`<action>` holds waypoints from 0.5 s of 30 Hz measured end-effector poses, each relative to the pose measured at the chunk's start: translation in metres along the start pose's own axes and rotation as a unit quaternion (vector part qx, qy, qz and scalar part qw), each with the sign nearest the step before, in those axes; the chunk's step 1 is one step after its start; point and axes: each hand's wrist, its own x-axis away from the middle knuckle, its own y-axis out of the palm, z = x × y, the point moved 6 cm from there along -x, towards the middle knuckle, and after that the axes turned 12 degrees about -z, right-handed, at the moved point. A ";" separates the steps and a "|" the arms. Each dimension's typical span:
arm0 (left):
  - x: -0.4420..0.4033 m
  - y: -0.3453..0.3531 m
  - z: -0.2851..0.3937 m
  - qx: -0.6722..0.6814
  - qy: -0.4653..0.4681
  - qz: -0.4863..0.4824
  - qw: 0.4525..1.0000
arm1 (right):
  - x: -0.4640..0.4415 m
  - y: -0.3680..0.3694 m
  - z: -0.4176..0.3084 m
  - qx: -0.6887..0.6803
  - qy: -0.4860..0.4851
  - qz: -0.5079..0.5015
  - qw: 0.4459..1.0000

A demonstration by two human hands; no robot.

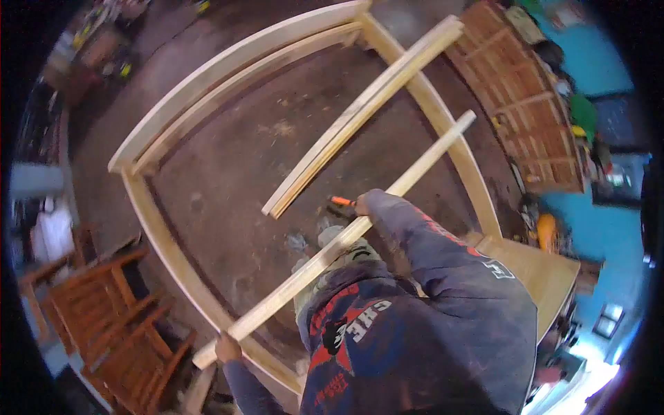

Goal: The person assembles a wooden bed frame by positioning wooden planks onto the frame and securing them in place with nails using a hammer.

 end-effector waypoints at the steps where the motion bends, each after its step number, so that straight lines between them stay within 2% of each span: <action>1: -0.011 0.023 -0.014 0.024 0.024 0.076 0.997 | 0.009 -0.003 -0.001 -0.002 -0.022 0.006 1.000; 2: -0.015 0.026 -0.016 0.018 0.072 0.041 0.996 | 0.027 -0.010 -0.010 0.003 -0.055 0.010 0.998; 3: -0.002 0.002 -0.005 0.044 0.030 -0.004 0.999 | 0.066 -0.028 -0.034 0.083 -0.070 -0.018 0.994; 4: -0.008 0.009 -0.012 0.039 0.024 0.004 0.999 | -0.029 0.013 -0.015 0.198 -0.084 -0.096 0.972; 5: -0.015 0.018 -0.019 0.034 0.019 0.012 0.999 | -0.035 0.005 -0.018 0.126 -0.065 -0.053 0.988; 6: -0.011 0.000 -0.007 0.026 0.066 0.028 0.997 | -0.059 0.010 -0.019 0.082 -0.072 -0.082 0.991; 7: -0.026 0.009 -0.008 0.042 -0.034 -0.072 0.996 | -0.103 0.028 -0.004 0.080 -0.065 -0.105 0.989; 8: -0.025 -0.004 0.001 0.016 -0.001 -0.008 1.000 | -0.147 0.045 0.010 0.078 -0.058 -0.127 0.987; 9: -0.041 0.013 -0.005 0.050 0.010 -0.047 0.998 | -0.127 0.029 0.003 0.030 -0.001 -0.116 0.993; 10: -0.047 0.015 -0.006 0.044 -0.012 -0.039 0.998 | -0.127 0.028 -0.012 0.056 -0.009 -0.118 0.991; 12: -0.057 0.015 -0.005 0.064 0.008 -0.027 0.998 | -0.129 0.024 -0.019 0.084 0.020 -0.069 0.994; 13: -0.062 0.013 -0.005 0.071 0.025 -0.007 0.997 | -0.129 0.023 -0.016 0.093 0.037 -0.041 0.994; 15: -0.089 0.035 -0.012 0.110 0.042 0.005 0.993 | -0.187 0.045 0.025 0.040 0.056 0.044 0.997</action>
